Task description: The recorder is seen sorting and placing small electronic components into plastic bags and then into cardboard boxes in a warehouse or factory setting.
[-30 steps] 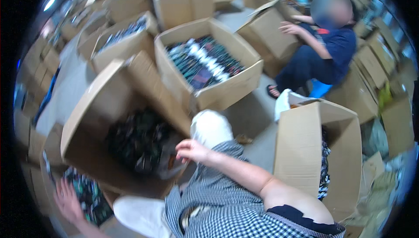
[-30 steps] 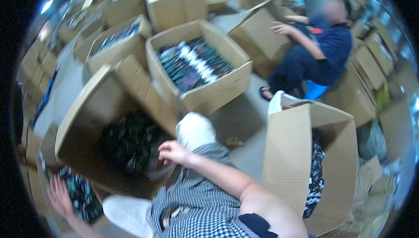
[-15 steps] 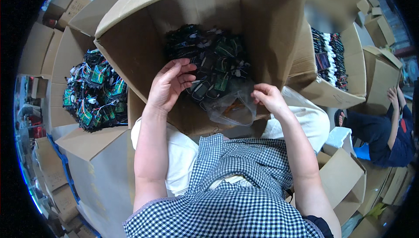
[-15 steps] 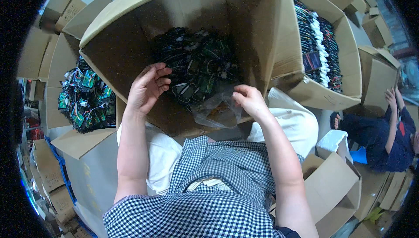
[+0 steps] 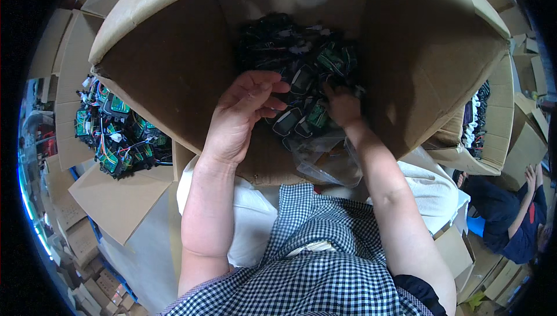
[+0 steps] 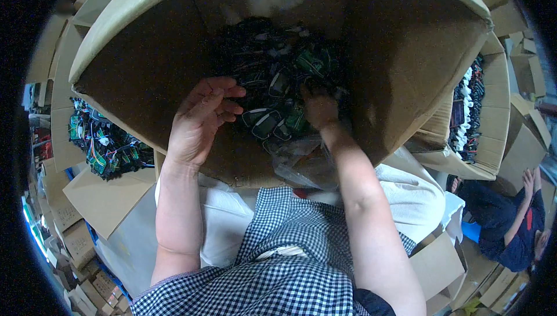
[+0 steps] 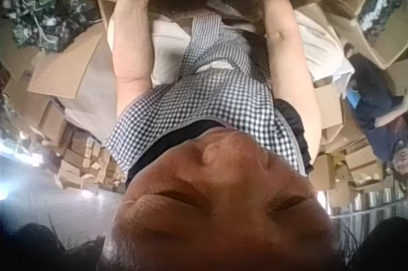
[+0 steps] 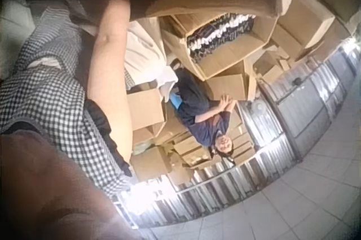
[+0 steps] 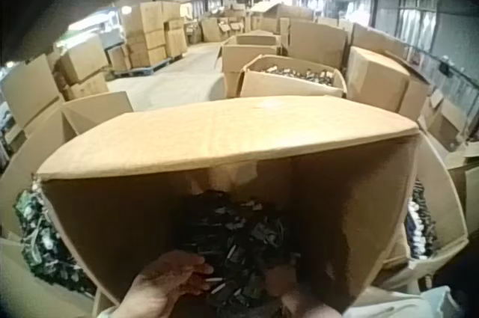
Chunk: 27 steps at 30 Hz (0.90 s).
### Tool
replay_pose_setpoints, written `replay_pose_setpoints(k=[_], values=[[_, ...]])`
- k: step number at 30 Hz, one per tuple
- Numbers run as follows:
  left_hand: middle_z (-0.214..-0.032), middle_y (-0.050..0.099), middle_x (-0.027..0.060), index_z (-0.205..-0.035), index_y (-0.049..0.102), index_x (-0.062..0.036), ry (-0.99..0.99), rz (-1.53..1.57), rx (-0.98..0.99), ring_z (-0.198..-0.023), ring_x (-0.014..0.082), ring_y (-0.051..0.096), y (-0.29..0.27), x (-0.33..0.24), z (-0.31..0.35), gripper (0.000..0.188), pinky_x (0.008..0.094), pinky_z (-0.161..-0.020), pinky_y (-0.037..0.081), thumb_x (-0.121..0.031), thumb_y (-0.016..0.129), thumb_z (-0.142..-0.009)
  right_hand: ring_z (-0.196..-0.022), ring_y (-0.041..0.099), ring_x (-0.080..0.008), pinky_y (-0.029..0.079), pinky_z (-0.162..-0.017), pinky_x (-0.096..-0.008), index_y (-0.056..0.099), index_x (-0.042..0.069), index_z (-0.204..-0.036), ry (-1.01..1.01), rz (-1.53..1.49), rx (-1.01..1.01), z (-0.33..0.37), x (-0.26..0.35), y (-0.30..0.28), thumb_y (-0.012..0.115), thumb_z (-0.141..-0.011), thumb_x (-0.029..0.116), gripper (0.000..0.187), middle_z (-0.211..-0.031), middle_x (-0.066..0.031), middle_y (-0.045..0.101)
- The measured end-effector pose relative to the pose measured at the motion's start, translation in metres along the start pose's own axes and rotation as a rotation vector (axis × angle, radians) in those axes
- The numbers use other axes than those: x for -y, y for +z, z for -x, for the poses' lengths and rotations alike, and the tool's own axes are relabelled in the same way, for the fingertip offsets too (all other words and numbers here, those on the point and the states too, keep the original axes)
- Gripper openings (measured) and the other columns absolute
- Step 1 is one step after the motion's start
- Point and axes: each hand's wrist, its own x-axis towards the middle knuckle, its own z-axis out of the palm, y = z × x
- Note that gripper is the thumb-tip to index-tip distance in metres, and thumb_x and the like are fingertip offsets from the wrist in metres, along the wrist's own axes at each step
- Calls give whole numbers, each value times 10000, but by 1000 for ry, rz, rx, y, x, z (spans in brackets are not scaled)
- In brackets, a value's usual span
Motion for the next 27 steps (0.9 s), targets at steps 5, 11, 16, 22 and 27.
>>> replay_pose_setpoints(k=[5, 11, 16, 22, 27], values=[[-995, 649, 53, -1115, 581, -77, 26, -46, -2, -830, 121, 600, 2, -2, 1, 237, 260, -755, 453, -196, 560, -910, -932, 617, -377, 485, -828, -429, 484, 164, -1304, 103, -101, 292, 8, -9, -52, 550, -868, 390, 495, -1054, -218, 619], [-1130, 587, 110, -1180, 538, -62, 137, -369, 19, -995, 192, 557, 3, 14, 5, 327, 315, -859, 426, -204, 581, -888, -905, 634, -237, 475, -827, -307, 617, 70, -1159, 119, -825, -201, 56, -30, -132, 643, -838, 310, 402, -994, -139, 672], [-1333, 423, 164, -1340, 399, -61, 588, -831, 163, -1238, 306, 412, 19, 23, 18, 727, 399, -1040, 329, -310, 728, -741, -801, 595, -114, 459, -769, -238, 663, 1, -1018, -90, -1309, 257, 109, -9, -218, 688, -807, 292, 360, -841, -52, 660], [-1113, 609, 106, -1219, 510, -50, 31, -223, 507, -939, 186, 622, 32, 60, 46, 515, 295, -846, 498, -286, 713, -809, -872, 578, -103, 472, -795, -236, 493, 36, -1311, -162, -1416, 256, 126, 21, -223, 685, -835, 314, 584, -1037, -65, 626], [-936, 655, 52, -1048, 570, -73, 75, 59, -108, -709, 84, 585, 32, 67, 72, 344, 244, -702, 488, -376, 605, -891, -522, 438, -41, 327, -446, -194, 630, 118, -966, 300, -1649, -134, 129, 7, -202, 522, -932, 424, 327, -655, 57, 513]])
